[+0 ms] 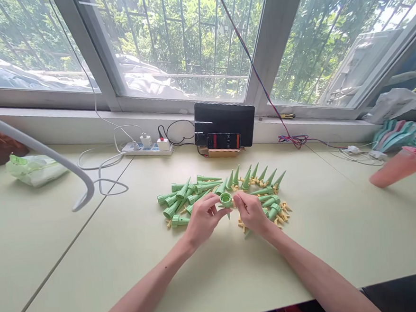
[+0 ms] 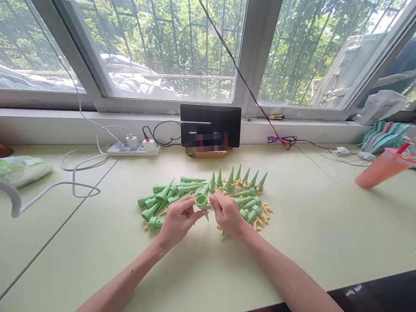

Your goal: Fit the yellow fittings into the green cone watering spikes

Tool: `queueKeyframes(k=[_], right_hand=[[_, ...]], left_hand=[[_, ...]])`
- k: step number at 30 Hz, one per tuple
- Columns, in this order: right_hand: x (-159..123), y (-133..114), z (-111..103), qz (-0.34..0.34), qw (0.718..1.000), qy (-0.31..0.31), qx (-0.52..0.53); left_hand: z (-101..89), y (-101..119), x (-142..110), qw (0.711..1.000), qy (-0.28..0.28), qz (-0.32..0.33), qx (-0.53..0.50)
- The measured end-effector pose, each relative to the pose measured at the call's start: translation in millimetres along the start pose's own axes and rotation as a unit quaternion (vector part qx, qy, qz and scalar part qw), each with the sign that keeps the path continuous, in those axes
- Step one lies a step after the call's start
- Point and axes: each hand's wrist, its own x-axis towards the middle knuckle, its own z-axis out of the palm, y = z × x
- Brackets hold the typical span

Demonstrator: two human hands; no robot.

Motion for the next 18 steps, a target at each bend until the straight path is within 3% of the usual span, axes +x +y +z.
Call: queueKeyframes(k=[4,8,14,18], right_hand=[[0.0,-0.4,0.3,-0.001,1.000,-0.001,0.004],[-0.5,-1.2,1.2,-0.007,1.000,0.003,-0.002],[1.0,-4.9,-0.8,-0.018,0.997,0.068,-0.024],[1.5,-6.3,-1.3,-0.032,0.996,0.072,-0.030]], left_hand=[[0.2,-1.5,-1.6,0.997,0.022,0.056,0.046],[-0.3,-3.2,-1.3,0.996,0.033,0.052,0.070],[-2.4,1.5,2.5,0.998,0.030,-0.051,0.038],[-5.1,8.4,6.1,0.971,-0.044,-0.200,-0.122]])
